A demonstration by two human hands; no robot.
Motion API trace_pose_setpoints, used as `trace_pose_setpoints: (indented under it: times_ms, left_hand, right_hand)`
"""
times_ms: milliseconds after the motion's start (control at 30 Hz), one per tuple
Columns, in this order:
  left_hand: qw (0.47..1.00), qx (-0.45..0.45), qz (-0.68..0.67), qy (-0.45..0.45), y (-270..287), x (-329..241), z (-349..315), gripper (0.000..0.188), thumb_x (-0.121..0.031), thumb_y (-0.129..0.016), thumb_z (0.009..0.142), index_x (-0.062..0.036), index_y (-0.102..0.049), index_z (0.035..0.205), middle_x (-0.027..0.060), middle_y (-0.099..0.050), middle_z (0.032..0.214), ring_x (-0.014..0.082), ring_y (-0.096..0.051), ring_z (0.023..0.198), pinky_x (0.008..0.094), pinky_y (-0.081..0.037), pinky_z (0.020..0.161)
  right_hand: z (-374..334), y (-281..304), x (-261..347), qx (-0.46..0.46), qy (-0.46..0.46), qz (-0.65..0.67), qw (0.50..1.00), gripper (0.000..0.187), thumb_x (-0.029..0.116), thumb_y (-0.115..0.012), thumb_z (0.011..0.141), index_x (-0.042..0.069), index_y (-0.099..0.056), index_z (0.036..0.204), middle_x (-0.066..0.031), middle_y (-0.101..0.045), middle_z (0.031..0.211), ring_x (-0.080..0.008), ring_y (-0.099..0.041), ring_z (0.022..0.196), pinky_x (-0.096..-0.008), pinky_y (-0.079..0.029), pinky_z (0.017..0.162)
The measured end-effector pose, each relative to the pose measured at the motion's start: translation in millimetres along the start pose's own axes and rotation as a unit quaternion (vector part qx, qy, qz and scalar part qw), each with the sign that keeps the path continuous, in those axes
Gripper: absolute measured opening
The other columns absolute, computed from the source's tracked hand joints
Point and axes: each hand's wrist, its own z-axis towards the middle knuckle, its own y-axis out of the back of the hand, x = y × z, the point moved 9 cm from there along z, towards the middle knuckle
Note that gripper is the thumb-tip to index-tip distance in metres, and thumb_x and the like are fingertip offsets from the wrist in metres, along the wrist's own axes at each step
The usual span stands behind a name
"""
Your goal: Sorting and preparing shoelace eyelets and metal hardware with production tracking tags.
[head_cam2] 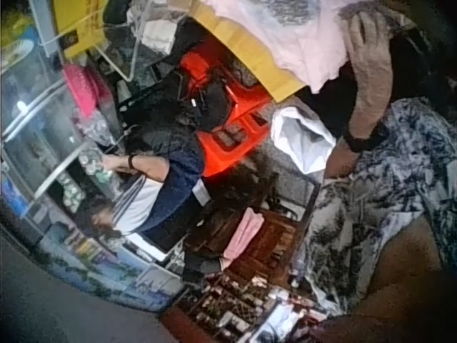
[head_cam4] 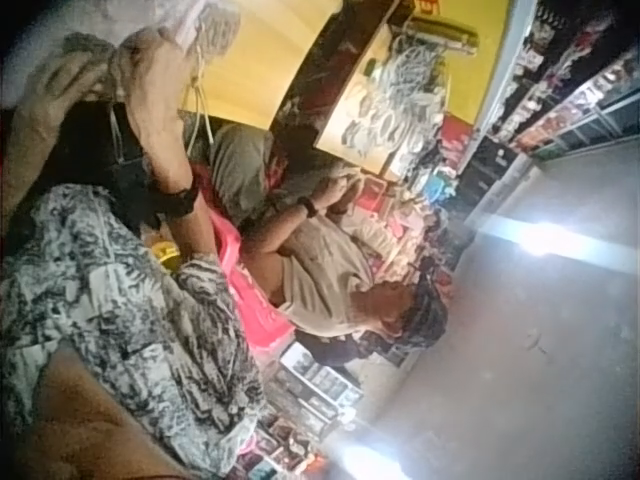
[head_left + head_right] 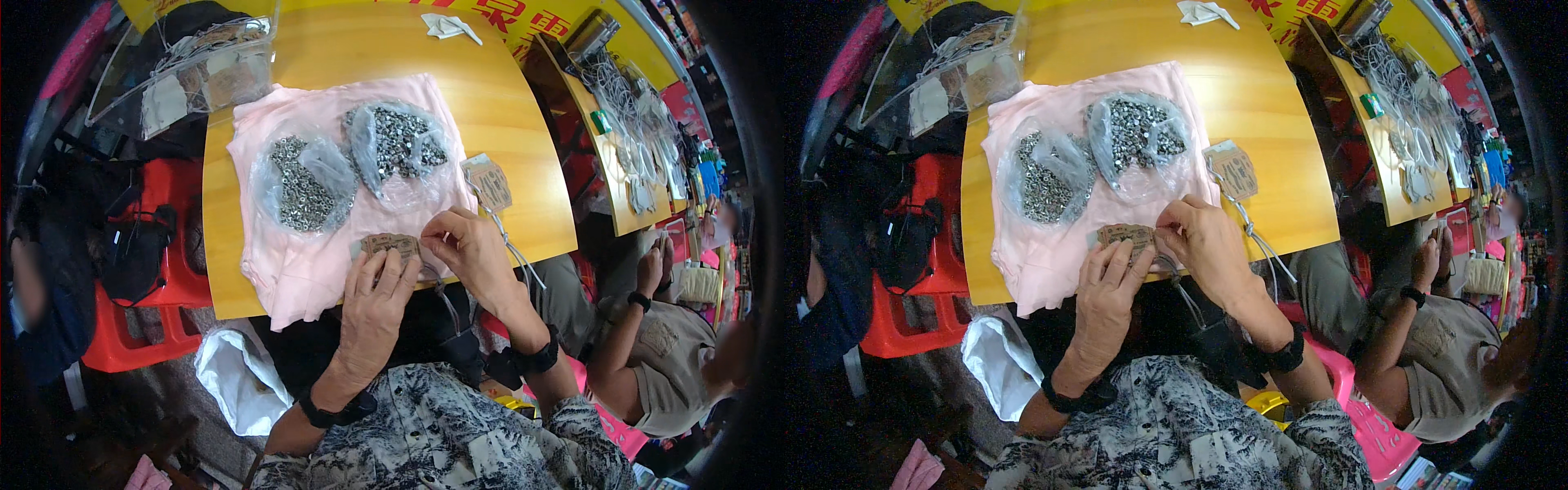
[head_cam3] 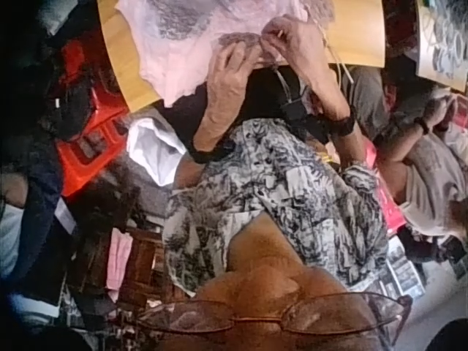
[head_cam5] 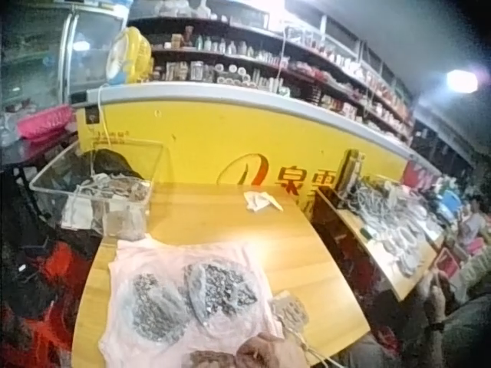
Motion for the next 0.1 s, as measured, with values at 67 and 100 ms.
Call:
trace_pose_setpoints:
  times_ms: [67, 100]
  left_hand:
    - [1.000, -0.001, 0.003, -0.004, 2.0, -0.9, 0.7, 0.042, -0.008, -0.054, 0.080, -0.0048, -0.057, 0.122, 0.0136, -0.052, 0.118, 0.0291, -0.050, 0.111, 0.0467, -0.035, 0.105]
    - [1.000, 0.009, 0.002, -0.004, 1.2, -0.7, 1.3, 0.044, -0.008, -0.054, 0.080, -0.0055, -0.056, 0.124, 0.0139, -0.052, 0.121, 0.0291, -0.050, 0.112, 0.0468, -0.035, 0.105]
  right_hand:
    - [-4.4, 0.7, -5.6, -0.007, 0.000, 0.010, 1.000, 0.009, 0.009, -0.067, 0.078, 0.002, -0.063, 0.083, -0.0161, -0.061, 0.084, -0.0355, -0.062, 0.075, -0.0412, -0.048, 0.066]
    - [-3.7, 3.3, -8.5, -0.017, 0.004, 0.017, 1.000, 0.010, 0.009, -0.066, 0.078, 0.001, -0.063, 0.084, -0.0167, -0.062, 0.087, -0.0360, -0.062, 0.075, -0.0406, -0.048, 0.067]
